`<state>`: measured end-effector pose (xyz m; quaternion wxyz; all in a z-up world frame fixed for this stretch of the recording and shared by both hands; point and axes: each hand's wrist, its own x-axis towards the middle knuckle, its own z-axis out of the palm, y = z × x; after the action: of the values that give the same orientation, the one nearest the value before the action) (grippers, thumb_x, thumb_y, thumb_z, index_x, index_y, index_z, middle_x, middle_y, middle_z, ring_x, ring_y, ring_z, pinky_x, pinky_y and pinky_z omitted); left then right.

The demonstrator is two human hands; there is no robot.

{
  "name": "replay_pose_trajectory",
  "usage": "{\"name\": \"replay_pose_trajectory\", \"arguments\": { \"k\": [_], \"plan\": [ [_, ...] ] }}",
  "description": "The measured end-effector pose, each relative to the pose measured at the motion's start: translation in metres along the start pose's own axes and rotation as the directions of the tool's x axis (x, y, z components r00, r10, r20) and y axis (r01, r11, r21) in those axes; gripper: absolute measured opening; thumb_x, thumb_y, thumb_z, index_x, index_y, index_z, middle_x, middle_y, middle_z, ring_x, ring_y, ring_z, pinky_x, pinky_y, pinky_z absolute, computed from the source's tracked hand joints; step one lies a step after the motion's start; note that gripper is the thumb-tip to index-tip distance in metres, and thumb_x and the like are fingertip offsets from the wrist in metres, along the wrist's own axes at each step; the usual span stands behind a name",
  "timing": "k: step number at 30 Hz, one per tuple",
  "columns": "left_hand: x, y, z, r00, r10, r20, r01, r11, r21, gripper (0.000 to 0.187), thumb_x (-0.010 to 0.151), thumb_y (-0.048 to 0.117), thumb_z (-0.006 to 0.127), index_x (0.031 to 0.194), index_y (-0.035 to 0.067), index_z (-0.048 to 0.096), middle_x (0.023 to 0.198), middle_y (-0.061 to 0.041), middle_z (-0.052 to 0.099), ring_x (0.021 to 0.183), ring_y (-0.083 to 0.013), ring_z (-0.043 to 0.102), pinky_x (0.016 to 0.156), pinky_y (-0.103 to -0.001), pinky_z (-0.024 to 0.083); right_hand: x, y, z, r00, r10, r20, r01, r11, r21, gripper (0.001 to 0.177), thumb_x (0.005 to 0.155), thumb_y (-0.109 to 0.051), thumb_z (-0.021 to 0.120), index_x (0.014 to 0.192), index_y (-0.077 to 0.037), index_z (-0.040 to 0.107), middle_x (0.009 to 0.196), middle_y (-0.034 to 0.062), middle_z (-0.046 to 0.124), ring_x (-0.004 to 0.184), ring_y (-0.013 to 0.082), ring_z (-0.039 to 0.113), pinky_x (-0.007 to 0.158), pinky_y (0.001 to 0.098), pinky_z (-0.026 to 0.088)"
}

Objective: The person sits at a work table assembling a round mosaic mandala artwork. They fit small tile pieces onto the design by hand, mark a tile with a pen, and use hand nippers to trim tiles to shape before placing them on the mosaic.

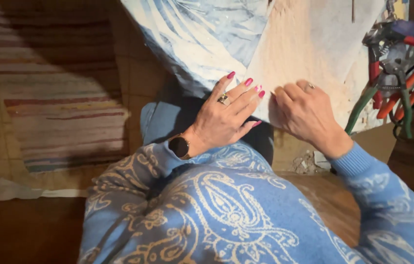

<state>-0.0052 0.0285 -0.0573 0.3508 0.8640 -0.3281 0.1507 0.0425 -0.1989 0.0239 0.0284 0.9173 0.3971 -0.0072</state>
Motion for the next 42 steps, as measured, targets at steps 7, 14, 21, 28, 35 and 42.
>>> {"name": "replay_pose_trajectory", "arguments": {
  "k": [7, 14, 21, 28, 35, 42],
  "plan": [
    [-0.001, -0.004, 0.003, 1.0, 0.007, -0.02, -0.007, 1.0, -0.005, 0.055, 0.092, 0.034, 0.076, 0.134, 0.001, 0.063, 0.144, -0.015, 0.057, 0.142, -0.0305, 0.048, 0.122, -0.059, 0.029, -0.001, 0.001, -0.002, 0.999, -0.023, 0.023, 0.023, 1.0, 0.004, 0.012, 0.089, -0.016, 0.071, 0.094, -0.007, 0.064, 0.082, 0.0061, 0.056, 0.075, 0.0254, 0.059, 0.061, 0.0375, 0.046],
    [0.0, -0.004, -0.003, 0.999, 0.035, -0.015, -0.035, 0.999, 0.012, 0.055, 0.093, 0.034, 0.076, 0.135, 0.001, 0.061, 0.137, -0.016, 0.06, 0.139, -0.0298, 0.051, 0.123, -0.056, 0.03, 0.021, -0.004, -0.009, 1.0, -0.004, -0.024, 0.006, 0.996, 0.086, 0.012, 0.089, -0.015, 0.07, 0.09, -0.006, 0.062, 0.08, 0.0076, 0.055, 0.074, 0.0275, 0.058, 0.061, 0.0398, 0.047],
    [0.0, -0.007, -0.001, 0.998, 0.054, -0.044, -0.055, 0.999, -0.003, 0.055, 0.089, 0.035, 0.079, 0.13, 0.004, 0.06, 0.133, -0.012, 0.06, 0.137, -0.0287, 0.052, 0.122, -0.058, 0.032, 0.027, -0.003, -0.004, 0.998, -0.01, -0.058, 0.014, 0.996, 0.084, 0.013, 0.09, -0.014, 0.071, 0.086, -0.007, 0.061, 0.08, 0.0088, 0.057, 0.074, 0.0283, 0.059, 0.062, 0.0396, 0.048],
    [0.001, -0.008, 0.0, 0.997, 0.049, -0.053, -0.049, 0.999, -0.003, 0.057, 0.092, 0.04, 0.08, 0.13, 0.004, 0.056, 0.133, -0.014, 0.059, 0.137, -0.0309, 0.052, 0.121, -0.06, 0.033, 0.005, 0.009, -0.001, 0.999, -0.035, 0.014, 0.033, 0.991, 0.128, 0.011, 0.086, -0.014, 0.07, 0.087, -0.005, 0.064, 0.079, 0.008, 0.058, 0.071, 0.0268, 0.059, 0.061, 0.0384, 0.049],
    [-0.002, -0.009, 0.007, 0.999, 0.046, -0.028, -0.046, 0.999, -0.016, 0.062, 0.092, 0.042, 0.08, 0.132, 0.001, 0.056, 0.135, -0.016, 0.06, 0.137, -0.0311, 0.052, 0.122, -0.06, 0.033, 0.008, 0.005, -0.005, 1.0, -0.02, 0.013, 0.018, 0.993, 0.118, 0.013, 0.088, -0.016, 0.071, 0.087, -0.005, 0.065, 0.079, 0.0079, 0.06, 0.073, 0.0271, 0.06, 0.064, 0.0381, 0.05],
    [0.0, -0.01, 0.006, 0.999, 0.04, -0.019, -0.04, 0.999, 0.002, 0.063, 0.09, 0.043, 0.08, 0.132, 0.003, 0.055, 0.137, -0.016, 0.06, 0.137, -0.0307, 0.053, 0.123, -0.059, 0.032, 0.048, -0.001, -0.012, 0.999, -0.034, 0.008, 0.034, 0.998, 0.062, 0.011, 0.088, -0.017, 0.067, 0.088, -0.006, 0.065, 0.082, 0.0083, 0.061, 0.075, 0.0272, 0.062, 0.069, 0.0373, 0.052]
  ]
}}
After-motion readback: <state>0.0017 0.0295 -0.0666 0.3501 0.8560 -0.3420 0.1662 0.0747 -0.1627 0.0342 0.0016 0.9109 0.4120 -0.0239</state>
